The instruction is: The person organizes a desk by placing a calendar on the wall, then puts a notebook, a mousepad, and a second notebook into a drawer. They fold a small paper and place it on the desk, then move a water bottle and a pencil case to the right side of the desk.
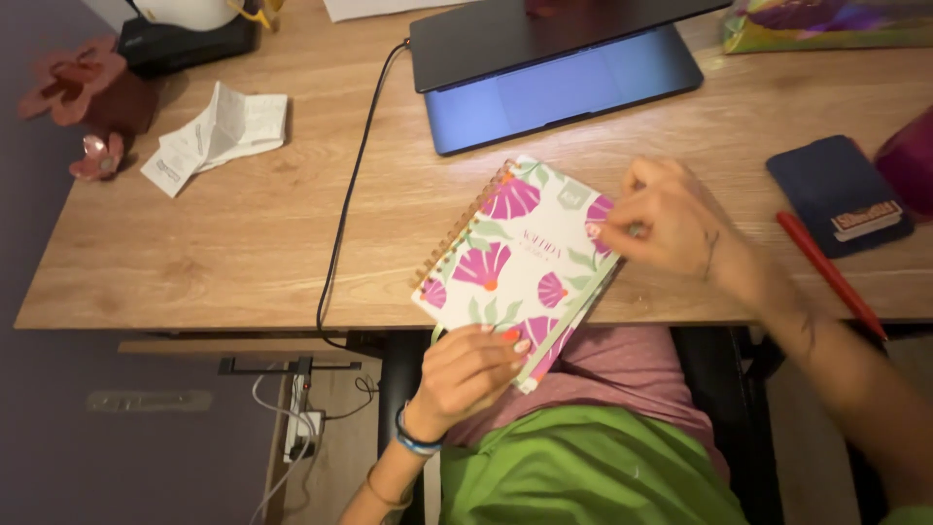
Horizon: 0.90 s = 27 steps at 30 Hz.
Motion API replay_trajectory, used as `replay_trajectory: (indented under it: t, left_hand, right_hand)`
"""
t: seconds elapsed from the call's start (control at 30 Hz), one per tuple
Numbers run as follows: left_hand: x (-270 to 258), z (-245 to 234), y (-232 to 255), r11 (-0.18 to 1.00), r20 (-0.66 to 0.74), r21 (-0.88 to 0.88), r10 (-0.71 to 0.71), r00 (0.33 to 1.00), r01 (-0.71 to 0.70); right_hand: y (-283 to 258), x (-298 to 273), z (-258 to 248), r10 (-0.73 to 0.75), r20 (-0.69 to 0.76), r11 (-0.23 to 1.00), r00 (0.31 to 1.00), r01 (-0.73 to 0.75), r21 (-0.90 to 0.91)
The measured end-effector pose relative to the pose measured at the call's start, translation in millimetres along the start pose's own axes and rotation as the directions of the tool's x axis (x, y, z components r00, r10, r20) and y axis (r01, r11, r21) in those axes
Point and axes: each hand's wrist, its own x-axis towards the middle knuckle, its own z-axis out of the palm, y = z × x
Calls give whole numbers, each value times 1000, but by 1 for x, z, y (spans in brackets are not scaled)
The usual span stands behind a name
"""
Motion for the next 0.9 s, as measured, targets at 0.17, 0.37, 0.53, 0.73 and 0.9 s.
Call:
replay_trajectory:
  t: [0.17, 0.37, 0.53, 0.73, 0.9]
  left_hand:
    - [25, -18, 16, 984, 176, 77, 146, 974, -161]
    - [35, -14, 19, 957, 216, 210, 152, 964, -198]
    - [50, 7, 22, 879, 152, 465, 39, 988, -106]
    - [62, -9, 29, 892, 170, 414, 121, 978, -182]
    - [24, -31, 28, 927, 124, 361, 59, 990, -101]
  right_hand:
    - [16, 9, -7, 188, 208, 961, 960, -224, 165]
    - [6, 21, -6, 255, 229, 922, 939, -308, 236]
    - [-4, 28, 1, 293, 253, 939, 922, -327, 107]
    - [-13, 26, -7, 261, 172, 891, 950, -306, 337]
    - [-15, 26, -12, 301, 267, 781, 915, -398, 482]
